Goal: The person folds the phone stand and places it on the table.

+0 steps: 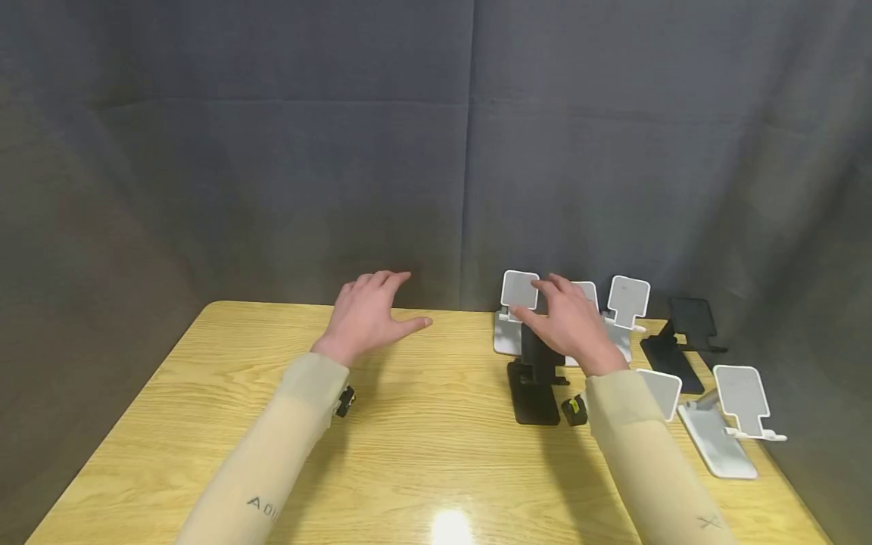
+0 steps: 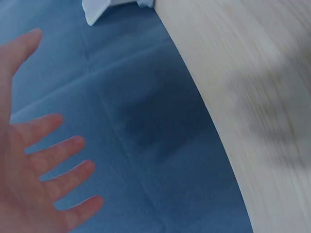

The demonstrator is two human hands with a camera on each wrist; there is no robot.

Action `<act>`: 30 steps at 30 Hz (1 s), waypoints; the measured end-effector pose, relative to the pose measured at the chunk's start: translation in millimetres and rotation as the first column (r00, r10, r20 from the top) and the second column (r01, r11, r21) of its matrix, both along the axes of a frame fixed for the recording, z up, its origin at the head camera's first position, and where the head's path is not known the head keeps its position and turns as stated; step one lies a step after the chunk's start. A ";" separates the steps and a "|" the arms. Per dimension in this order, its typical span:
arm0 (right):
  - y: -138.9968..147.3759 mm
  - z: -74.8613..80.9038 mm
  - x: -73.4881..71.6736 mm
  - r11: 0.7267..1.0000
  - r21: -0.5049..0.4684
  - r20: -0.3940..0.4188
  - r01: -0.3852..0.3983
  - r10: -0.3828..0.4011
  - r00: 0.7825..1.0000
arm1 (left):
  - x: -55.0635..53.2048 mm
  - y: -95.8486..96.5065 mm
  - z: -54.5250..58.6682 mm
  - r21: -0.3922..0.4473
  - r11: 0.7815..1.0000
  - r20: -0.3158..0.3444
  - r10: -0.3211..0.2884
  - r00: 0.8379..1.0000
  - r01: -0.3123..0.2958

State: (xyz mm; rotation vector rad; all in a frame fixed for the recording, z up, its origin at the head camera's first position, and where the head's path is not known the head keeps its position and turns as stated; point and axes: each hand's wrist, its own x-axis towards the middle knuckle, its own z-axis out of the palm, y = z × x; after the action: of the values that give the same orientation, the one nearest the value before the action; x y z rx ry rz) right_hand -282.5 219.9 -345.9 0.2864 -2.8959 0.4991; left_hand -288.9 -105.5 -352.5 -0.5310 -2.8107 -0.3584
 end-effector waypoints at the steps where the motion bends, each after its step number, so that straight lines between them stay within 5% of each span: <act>1: 1.4 0.2 2.2 1.000 -0.012 0.001 0.008 -0.008 1.000 | 2.3 1.7 -0.7 0.002 1.000 -0.005 -0.008 1.000 0.008; 15: 10.6 -11.1 34.8 0.974 -0.200 0.038 0.104 -0.098 0.994 | 33.3 13.4 -22.8 0.066 0.992 0.033 -0.109 0.994 0.106; 30: 8.8 -40.4 52.8 0.950 -0.203 0.232 0.237 -0.189 0.954 | 51.0 31.4 -62.2 0.142 0.978 0.138 -0.174 0.975 0.154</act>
State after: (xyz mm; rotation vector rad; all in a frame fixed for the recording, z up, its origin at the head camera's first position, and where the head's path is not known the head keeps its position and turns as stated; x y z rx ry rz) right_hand -229.7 228.7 -386.3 -0.1235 -2.9791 0.8619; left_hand -237.9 -74.1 -414.7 -0.7385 -2.8665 -0.6355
